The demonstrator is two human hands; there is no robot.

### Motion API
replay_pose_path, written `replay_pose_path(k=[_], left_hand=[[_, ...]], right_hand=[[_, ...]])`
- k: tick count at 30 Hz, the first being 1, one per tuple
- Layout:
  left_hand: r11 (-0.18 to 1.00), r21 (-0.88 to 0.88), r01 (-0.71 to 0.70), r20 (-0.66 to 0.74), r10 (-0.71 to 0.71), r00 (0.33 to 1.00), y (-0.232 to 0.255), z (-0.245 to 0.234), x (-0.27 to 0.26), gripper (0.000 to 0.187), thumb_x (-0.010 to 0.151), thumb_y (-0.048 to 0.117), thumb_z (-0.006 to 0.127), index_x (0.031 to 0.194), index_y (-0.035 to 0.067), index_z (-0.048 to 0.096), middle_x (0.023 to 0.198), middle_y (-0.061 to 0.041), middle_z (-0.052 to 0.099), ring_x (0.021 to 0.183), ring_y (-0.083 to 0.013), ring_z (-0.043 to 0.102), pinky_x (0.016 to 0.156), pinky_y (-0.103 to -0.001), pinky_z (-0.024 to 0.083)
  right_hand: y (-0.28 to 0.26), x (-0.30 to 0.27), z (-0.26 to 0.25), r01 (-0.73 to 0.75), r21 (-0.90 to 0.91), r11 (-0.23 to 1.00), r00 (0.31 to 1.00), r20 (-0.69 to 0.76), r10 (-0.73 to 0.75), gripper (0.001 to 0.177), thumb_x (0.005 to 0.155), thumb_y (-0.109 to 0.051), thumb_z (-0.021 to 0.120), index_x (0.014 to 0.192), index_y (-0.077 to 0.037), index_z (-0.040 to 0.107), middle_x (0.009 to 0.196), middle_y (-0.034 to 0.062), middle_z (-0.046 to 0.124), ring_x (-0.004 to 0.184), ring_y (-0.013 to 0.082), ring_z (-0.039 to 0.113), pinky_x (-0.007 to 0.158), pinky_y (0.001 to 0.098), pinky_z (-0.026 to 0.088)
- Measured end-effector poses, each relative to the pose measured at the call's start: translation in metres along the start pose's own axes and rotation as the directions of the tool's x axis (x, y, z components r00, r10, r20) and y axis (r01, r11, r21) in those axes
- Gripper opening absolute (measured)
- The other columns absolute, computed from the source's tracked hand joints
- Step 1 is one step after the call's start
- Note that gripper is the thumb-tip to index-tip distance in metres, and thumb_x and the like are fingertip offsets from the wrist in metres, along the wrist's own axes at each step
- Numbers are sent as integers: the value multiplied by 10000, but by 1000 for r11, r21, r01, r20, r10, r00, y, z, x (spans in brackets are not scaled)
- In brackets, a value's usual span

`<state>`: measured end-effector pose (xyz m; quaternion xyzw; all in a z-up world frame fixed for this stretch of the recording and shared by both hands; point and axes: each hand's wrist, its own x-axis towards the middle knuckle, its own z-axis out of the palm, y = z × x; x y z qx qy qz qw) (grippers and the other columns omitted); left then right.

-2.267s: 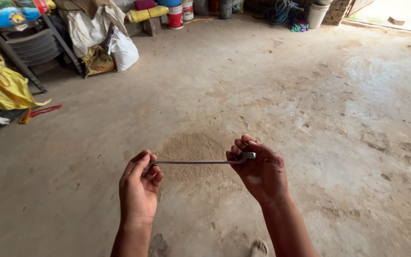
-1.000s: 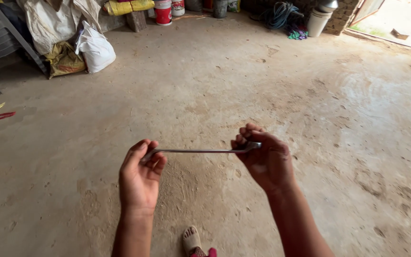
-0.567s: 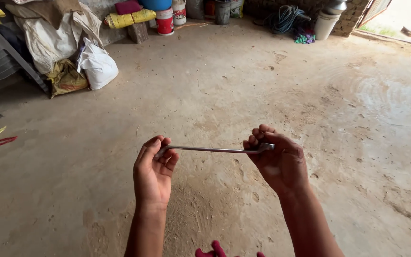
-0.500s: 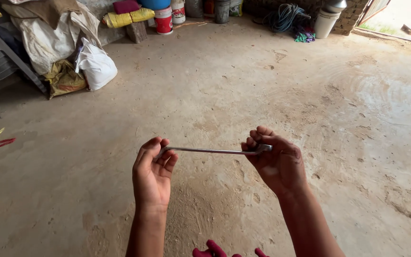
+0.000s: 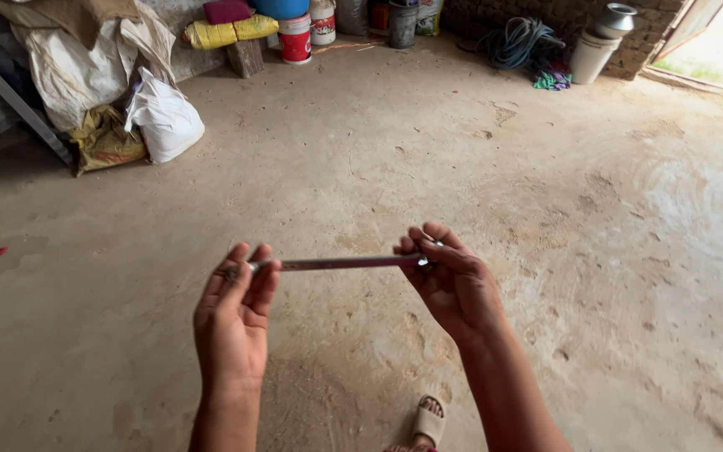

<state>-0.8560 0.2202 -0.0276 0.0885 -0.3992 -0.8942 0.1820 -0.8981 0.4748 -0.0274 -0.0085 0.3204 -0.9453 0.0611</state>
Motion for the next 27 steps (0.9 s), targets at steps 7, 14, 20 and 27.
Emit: replay_pose_path(k=[7,14,20,27], left_hand=[[1000,4,-24,-64,24,998,-47,77,71,281,1013,114,569,1251,-32,603,1195,-193,707,1007,-231,727,892,-315,615],[997,-68,-20,-60,16,998,-106,132,117,338,1013,211,557,1253,-26,578,1136,-203,700,957,-238,712,901,-356,614],[998,11,68,-107,-66,992,-129,145,148,415,886,7,499,1299,17,546,1130,-160,689,946,-194,699,902,-348,591],[984,177,33,-27,-29,999,-144,155,201,421,942,-10,535,1356,57,564,1263,-118,695,911,-135,668,808,-280,563]], right_hand=[[-68,98,-27,25,-16,1000,984,175,-22,117,1016,-36,600,1127,-57,632,1126,105,701,1136,251,668,1046,393,542],[-117,176,-59,-15,-55,998,991,135,22,100,984,-41,603,1070,-62,650,1109,102,720,1133,262,682,1058,400,534],[-121,223,-82,-72,-35,997,989,127,76,90,988,-43,614,1064,-64,658,1184,129,721,1175,261,686,1047,393,553],[-127,278,-82,-23,-53,998,999,39,26,123,965,-37,632,1083,-51,664,1262,163,716,1208,258,671,1018,358,566]])
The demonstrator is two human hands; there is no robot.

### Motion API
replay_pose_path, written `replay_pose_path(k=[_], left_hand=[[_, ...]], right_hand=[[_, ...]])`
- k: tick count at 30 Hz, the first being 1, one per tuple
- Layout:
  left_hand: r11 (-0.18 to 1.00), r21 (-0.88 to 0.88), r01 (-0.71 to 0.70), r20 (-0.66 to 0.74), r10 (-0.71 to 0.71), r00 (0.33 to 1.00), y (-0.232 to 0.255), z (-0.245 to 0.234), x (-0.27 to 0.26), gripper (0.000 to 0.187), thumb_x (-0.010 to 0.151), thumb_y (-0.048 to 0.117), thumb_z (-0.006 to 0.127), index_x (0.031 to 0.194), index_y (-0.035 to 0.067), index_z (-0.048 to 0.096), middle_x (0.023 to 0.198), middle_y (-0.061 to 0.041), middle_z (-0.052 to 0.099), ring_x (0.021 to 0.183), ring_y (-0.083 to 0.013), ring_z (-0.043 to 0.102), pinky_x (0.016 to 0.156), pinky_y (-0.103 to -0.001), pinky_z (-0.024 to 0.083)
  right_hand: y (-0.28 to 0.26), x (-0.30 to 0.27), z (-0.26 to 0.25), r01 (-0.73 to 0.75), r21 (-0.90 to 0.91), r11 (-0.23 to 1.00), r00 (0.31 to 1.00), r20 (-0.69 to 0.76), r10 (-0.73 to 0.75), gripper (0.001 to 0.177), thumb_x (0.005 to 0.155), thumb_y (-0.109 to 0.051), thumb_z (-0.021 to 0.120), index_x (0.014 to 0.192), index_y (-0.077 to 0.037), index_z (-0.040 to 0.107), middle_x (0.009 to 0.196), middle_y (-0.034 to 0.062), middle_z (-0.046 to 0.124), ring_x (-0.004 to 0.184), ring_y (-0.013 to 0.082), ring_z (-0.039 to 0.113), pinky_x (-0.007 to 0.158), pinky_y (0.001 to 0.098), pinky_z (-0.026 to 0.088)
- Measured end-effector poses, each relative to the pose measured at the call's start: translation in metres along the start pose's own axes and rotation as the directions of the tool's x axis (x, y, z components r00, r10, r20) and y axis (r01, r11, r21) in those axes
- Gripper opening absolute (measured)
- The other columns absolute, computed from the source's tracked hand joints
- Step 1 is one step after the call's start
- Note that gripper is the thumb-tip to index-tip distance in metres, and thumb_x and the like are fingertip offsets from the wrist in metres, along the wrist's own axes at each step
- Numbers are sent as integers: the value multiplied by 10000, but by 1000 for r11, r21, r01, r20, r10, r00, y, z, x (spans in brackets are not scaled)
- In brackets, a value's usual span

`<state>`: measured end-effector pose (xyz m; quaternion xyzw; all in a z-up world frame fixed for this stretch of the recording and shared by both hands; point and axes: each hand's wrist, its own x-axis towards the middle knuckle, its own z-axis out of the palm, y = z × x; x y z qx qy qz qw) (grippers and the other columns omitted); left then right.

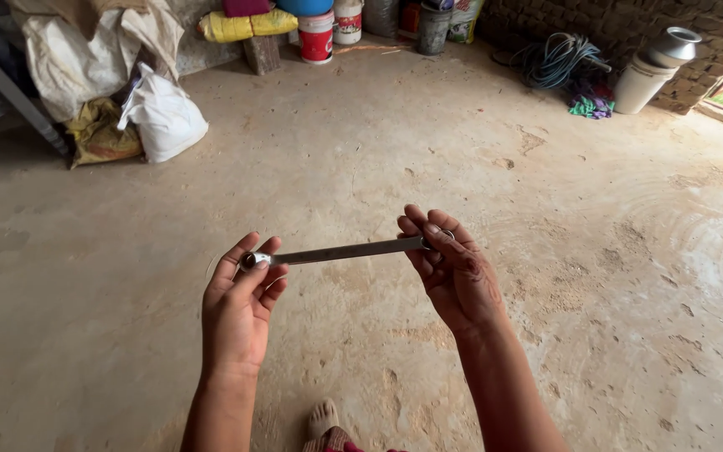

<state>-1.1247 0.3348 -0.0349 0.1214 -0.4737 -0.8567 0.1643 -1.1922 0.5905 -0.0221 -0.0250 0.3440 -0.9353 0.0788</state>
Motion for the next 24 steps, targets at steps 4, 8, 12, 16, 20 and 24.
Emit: replay_pose_path(k=[4,8,12,16,20,24], left_hand=[[1000,-21,-15,17,16,1000,-3,17,52,422,957,17,576,1377,45,553,1259,-125,701,945,-155,720,799,-269,577],[996,28,-82,28,81,996,3,31,104,430,951,75,629,1376,44,574,1206,-112,744,912,-159,751,745,-267,604],[965,217,-148,34,144,989,17,39,174,404,919,203,710,1293,65,646,1092,-74,786,770,-146,748,664,-249,580],[941,219,-259,72,249,966,20,22,242,332,917,262,742,1159,40,695,953,-90,782,751,-147,768,640,-257,587],[941,184,-284,63,277,959,32,17,297,275,967,313,716,1015,44,683,805,-35,705,677,-142,745,615,-261,600],[934,197,-299,4,304,953,29,22,339,293,973,342,715,968,54,660,755,6,639,576,-114,674,539,-244,547]], right_hand=[[-2,47,-8,43,9,999,998,52,-43,140,975,-18,633,1111,-15,666,1273,210,690,1233,296,650,1011,363,549],[-5,92,8,64,25,998,998,9,-64,141,936,13,577,1061,2,643,1303,209,673,1283,339,636,1058,413,510],[4,154,29,96,75,993,991,-99,-88,230,897,9,516,1079,18,657,1272,214,667,1275,378,638,1078,462,477],[23,212,52,69,110,992,997,-50,-64,207,934,-14,531,1099,38,645,1260,225,681,1283,363,632,1098,439,463],[51,259,60,47,105,993,999,-18,-45,185,957,-34,565,1114,42,625,1241,227,686,1255,378,651,1073,442,491],[63,301,52,17,52,998,1000,-10,-16,238,972,-97,589,1160,33,654,1231,199,704,1224,335,662,1035,421,520]])
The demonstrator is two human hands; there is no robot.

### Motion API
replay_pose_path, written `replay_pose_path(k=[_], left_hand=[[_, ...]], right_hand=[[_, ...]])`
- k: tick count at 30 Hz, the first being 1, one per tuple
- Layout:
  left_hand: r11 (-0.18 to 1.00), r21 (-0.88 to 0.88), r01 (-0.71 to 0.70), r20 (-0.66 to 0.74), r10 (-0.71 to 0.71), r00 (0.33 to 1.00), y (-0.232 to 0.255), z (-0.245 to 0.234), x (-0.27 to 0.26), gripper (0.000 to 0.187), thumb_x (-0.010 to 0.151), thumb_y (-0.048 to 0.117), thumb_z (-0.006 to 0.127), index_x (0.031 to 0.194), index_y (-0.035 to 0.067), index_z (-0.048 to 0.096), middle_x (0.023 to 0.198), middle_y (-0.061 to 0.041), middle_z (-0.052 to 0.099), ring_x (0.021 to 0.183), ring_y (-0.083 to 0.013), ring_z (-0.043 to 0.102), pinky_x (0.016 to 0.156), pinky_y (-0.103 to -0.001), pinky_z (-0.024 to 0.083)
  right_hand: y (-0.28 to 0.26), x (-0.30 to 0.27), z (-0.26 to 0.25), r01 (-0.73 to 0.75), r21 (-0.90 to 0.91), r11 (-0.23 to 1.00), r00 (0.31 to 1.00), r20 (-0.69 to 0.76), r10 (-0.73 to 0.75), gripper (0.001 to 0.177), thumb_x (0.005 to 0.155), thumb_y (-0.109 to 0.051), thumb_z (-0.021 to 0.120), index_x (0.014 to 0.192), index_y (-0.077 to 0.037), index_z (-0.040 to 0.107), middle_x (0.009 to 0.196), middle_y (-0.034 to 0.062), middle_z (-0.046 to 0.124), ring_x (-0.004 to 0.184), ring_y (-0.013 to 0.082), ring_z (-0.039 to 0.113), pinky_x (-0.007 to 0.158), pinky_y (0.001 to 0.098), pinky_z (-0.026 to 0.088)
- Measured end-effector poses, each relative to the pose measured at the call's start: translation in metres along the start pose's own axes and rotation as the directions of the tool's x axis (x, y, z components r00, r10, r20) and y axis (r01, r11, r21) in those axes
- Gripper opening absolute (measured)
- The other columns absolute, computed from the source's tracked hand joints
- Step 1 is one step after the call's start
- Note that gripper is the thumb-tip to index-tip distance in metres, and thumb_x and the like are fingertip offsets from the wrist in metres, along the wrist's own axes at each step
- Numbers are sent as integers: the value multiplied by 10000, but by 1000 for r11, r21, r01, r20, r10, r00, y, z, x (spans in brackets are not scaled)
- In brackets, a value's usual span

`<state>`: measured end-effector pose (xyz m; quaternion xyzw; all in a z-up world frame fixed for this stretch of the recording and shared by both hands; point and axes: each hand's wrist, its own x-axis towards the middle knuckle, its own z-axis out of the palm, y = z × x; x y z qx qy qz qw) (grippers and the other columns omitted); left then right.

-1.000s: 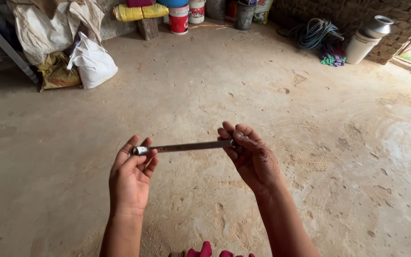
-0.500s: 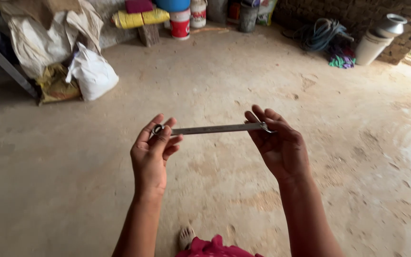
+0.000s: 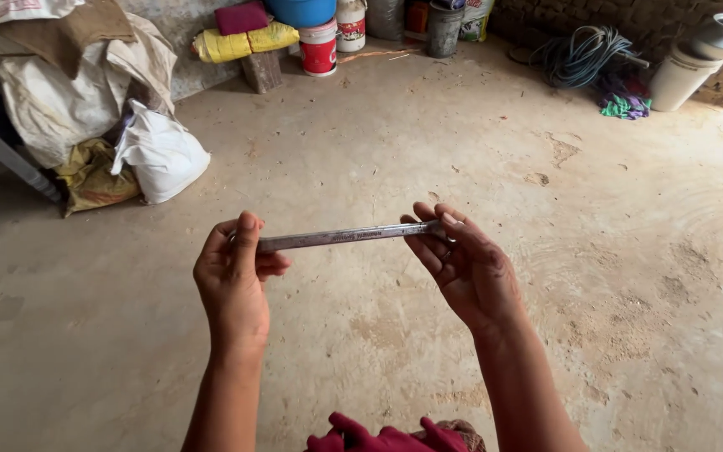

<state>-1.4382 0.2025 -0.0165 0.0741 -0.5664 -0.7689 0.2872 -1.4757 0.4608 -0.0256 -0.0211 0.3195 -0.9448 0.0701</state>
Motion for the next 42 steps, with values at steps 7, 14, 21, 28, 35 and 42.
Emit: replay_pose_path(k=[7,14,21,28,35,42], left_hand=[[985,-136,111,16,-110,994,-54,43,68,336,990,348,717,872,48,621,645,49,505,498,-38,439,446,-226,345],[976,-184,119,-34,-128,991,-87,131,132,321,1023,353,643,864,77,600,569,53,414,442,-48,333,430,-225,272],[882,-427,201,-15,-229,973,-138,211,184,285,1023,343,626,952,66,613,615,26,485,525,-76,433,507,-246,353],[885,-439,156,-25,-186,982,-165,248,226,201,974,211,626,1105,63,657,684,-16,592,562,-106,527,559,-260,432],[945,-322,48,-58,-70,996,-178,250,299,221,957,190,679,1143,75,643,811,-21,673,655,-106,590,618,-261,473],[979,-194,59,-115,-83,990,-216,236,420,274,957,310,764,968,92,598,707,-17,633,628,-106,590,596,-253,474]], right_hand=[[-15,91,-29,3,-23,1000,1000,9,-3,234,1022,-182,582,1142,0,670,1141,154,721,1200,333,676,1038,424,566],[-70,212,-50,-93,-47,995,987,130,99,234,1048,-231,564,989,-28,665,1081,153,728,1207,339,681,1018,414,590],[-125,320,-83,-129,-89,988,980,139,141,269,1050,-247,552,1009,-6,664,1097,172,727,1219,362,678,1011,422,598],[-136,392,-106,-197,-14,980,977,83,197,346,1044,-277,520,1095,29,674,1091,191,730,1206,393,680,975,421,609],[-105,472,-93,-230,-46,972,972,36,232,295,1027,-237,499,1053,8,662,1080,186,728,1176,406,686,936,426,625],[-67,579,-71,-183,-16,983,980,73,184,246,1051,-223,528,1071,-11,651,1127,160,719,1164,350,697,914,382,625]])
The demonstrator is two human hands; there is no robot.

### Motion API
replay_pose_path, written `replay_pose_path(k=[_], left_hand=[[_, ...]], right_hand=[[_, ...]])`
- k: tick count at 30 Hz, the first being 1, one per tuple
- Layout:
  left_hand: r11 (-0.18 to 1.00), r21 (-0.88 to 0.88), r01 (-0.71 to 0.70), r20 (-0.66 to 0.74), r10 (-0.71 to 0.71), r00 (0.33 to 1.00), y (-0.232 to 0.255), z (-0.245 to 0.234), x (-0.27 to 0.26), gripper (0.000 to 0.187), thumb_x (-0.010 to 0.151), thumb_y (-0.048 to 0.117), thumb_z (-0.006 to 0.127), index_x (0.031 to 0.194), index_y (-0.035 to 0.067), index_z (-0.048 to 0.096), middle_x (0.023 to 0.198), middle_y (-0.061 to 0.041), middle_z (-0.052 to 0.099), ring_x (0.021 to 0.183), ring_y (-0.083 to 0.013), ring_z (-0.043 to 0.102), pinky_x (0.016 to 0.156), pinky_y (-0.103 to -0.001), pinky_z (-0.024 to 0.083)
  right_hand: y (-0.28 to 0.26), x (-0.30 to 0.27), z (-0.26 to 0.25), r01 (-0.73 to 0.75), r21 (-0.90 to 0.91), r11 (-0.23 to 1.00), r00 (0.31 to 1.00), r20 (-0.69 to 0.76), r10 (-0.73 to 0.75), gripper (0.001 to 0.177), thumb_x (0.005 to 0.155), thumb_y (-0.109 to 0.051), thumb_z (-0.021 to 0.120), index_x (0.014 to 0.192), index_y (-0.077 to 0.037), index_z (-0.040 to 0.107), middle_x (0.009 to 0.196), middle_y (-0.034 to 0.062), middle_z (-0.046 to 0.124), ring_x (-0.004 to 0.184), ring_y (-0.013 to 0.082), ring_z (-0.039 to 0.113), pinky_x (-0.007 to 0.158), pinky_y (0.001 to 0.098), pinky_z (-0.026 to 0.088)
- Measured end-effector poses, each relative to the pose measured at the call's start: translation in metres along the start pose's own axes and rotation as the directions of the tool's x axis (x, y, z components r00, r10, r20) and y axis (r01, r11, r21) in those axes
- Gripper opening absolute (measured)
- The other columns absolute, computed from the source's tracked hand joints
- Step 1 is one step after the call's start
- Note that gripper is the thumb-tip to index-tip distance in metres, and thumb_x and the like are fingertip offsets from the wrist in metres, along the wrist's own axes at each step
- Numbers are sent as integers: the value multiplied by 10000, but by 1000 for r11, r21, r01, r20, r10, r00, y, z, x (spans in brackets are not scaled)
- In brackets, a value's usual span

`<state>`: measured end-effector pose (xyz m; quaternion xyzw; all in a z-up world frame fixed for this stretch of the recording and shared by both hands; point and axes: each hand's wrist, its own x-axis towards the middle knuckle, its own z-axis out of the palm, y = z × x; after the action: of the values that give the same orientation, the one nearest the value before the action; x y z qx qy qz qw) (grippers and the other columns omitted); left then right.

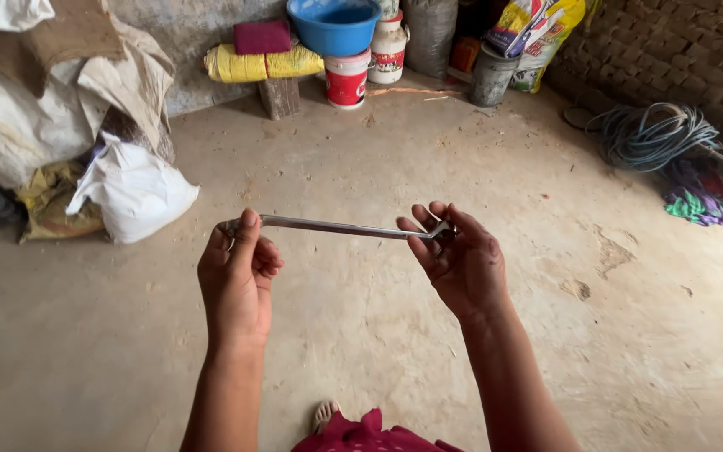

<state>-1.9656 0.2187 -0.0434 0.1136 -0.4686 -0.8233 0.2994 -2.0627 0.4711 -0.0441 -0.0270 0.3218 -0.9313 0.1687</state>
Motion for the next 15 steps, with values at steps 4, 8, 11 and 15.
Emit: replay_pose_path(k=[4,8,11,15], left_hand=[[1000,-16,23,53,-22,998,-1,3,73,284,959,310,779,948,109,579,683,0,598,598,-101,547,581,-248,463],[996,-44,78,115,-73,991,7,19,129,230,952,309,729,1003,110,625,711,2,624,622,-98,574,598,-253,468],[989,-84,123,152,-110,982,5,26,156,219,938,311,672,1031,114,648,742,-10,673,640,-102,607,612,-252,472],[987,-81,140,153,-127,980,-25,23,194,228,971,321,657,981,95,631,770,-23,709,654,-103,623,617,-251,477]], right_hand=[[6,58,22,27,6,1000,999,-23,-27,280,1052,-251,523,1095,-9,656,1132,156,723,1107,310,697,884,378,628],[14,99,37,82,32,996,992,-102,-78,295,1010,-203,479,1123,5,654,1192,178,716,1103,321,713,870,387,627],[20,122,38,101,60,993,987,-130,-92,301,985,-143,457,1144,24,651,1218,202,704,1123,344,708,897,389,628],[17,151,39,128,7,992,970,-210,-124,238,1011,-127,519,1128,53,620,1213,237,712,1175,362,705,913,349,581]])
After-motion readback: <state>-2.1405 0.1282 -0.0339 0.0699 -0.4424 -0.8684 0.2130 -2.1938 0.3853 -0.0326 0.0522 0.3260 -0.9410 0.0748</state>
